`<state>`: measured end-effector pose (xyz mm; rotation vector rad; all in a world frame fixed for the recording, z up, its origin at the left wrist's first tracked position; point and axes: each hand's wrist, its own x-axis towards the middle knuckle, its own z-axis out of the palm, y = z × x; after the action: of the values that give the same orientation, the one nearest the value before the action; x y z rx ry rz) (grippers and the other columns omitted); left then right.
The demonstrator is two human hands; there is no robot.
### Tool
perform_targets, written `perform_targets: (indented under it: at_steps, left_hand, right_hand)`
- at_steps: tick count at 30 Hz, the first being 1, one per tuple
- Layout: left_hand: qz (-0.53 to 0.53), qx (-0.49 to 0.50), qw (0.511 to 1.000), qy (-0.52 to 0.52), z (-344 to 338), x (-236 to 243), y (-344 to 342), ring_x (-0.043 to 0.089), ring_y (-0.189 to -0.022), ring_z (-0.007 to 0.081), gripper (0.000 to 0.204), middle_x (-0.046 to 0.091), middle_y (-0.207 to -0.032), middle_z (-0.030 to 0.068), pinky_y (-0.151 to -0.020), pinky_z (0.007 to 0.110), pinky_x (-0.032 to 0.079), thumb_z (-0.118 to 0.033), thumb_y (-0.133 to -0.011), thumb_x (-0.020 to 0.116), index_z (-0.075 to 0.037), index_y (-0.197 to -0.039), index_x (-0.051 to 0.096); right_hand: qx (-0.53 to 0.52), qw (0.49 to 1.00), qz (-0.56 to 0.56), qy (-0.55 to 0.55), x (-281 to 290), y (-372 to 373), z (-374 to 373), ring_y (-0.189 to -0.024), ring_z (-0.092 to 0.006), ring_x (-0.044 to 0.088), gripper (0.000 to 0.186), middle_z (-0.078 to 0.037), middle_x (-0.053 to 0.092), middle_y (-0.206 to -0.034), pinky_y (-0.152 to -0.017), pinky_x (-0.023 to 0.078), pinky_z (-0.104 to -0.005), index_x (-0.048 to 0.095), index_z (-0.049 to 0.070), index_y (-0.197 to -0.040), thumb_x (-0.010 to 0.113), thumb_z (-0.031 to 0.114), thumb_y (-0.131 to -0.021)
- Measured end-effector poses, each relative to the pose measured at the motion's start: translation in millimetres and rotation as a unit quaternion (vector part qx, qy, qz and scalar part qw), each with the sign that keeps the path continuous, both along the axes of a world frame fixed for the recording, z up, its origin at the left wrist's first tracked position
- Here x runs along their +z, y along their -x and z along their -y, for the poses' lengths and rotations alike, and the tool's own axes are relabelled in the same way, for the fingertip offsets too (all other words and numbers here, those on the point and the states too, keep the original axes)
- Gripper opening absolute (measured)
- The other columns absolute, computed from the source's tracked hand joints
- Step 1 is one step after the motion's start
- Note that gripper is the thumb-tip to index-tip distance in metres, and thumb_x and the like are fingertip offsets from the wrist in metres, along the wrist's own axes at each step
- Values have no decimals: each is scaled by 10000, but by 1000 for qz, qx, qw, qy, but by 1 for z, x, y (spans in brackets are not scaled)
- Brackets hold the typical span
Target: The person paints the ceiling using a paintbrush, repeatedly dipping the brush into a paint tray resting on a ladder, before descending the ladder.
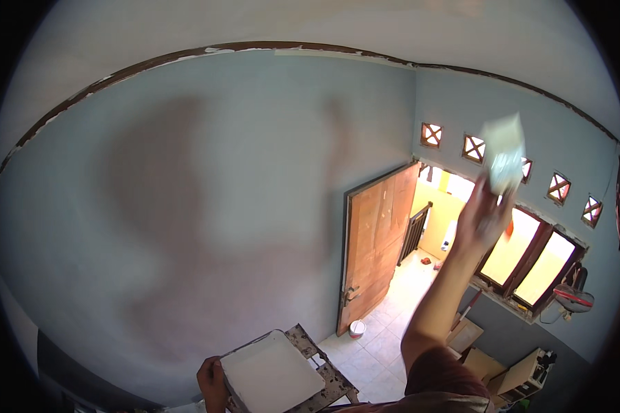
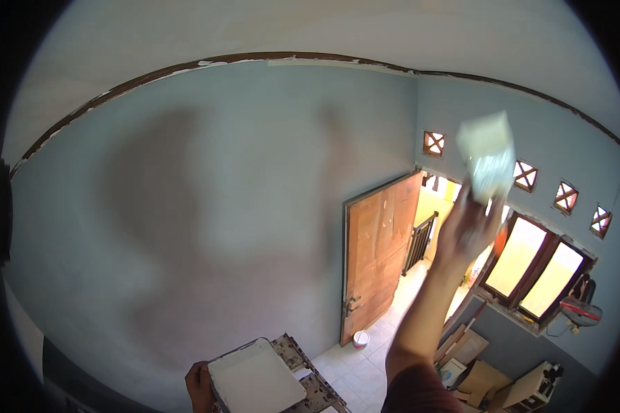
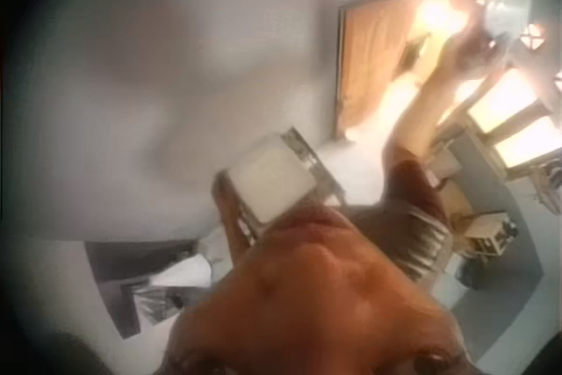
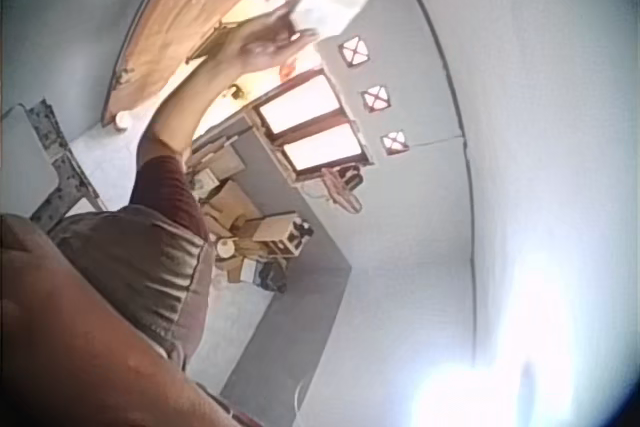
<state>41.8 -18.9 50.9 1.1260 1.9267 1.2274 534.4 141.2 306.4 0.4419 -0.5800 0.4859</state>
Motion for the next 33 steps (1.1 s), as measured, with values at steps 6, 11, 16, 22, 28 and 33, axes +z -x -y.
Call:
perform_targets:
  at_steps: [6,11,16,22,28,33]
  left_hand:
    - [20,-78,997,-20,-12,-20,13,561,-1210,369,437,634,-1260,229,-1124,457,390,-322,-1064,476,9,-1309,622]
    - [6,-39,999,8,-9,-21,10,449,-1347,372,481,473,-1479,215,-1137,503,374,-363,-1055,501,-7,-1367,586]
    - [85,19,996,30,-14,-32,15,452,-1312,350,485,482,-1438,219,-1101,495,386,-389,-1057,494,-12,-1344,598]
    - [101,-35,991,-77,-17,-47,21,565,-982,268,367,654,-1091,138,-891,423,476,-295,-1039,523,29,-1154,651]
    - [127,-31,987,-94,-18,-58,25,544,-912,220,268,644,-1036,101,-833,375,464,-223,-1005,555,17,-1082,647]
    - [127,-62,981,-133,-15,-67,29,523,-902,215,258,631,-1000,87,-815,348,446,-246,-1000,599,5,-1052,631]
  right_hand:
    - [-18,840,37,540,-324,5,57,-1167,-235,642,359,-108,667,-1253,-1037,500,-419,608,4,-1279,688,107,-945]
    - [203,701,-26,683,-486,58,103,-806,-208,670,136,-38,703,-889,-767,547,-399,705,91,-1021,666,193,-939]
    - [240,682,-77,687,-431,103,110,-791,-258,679,155,-107,706,-891,-776,566,-437,681,50,-1022,688,176,-933]
    - [241,731,-28,637,-358,136,97,-870,-236,697,173,-95,733,-981,-816,555,-393,683,49,-1053,702,179,-940]
    - [285,760,4,584,-309,147,105,-1120,-263,657,318,-122,687,-1196,-1021,504,-432,612,-9,-1236,677,150,-969]
    - [300,746,39,594,-302,158,105,-1148,-271,642,333,-136,670,-1228,-1065,480,-422,586,-21,-1275,649,150,-996]
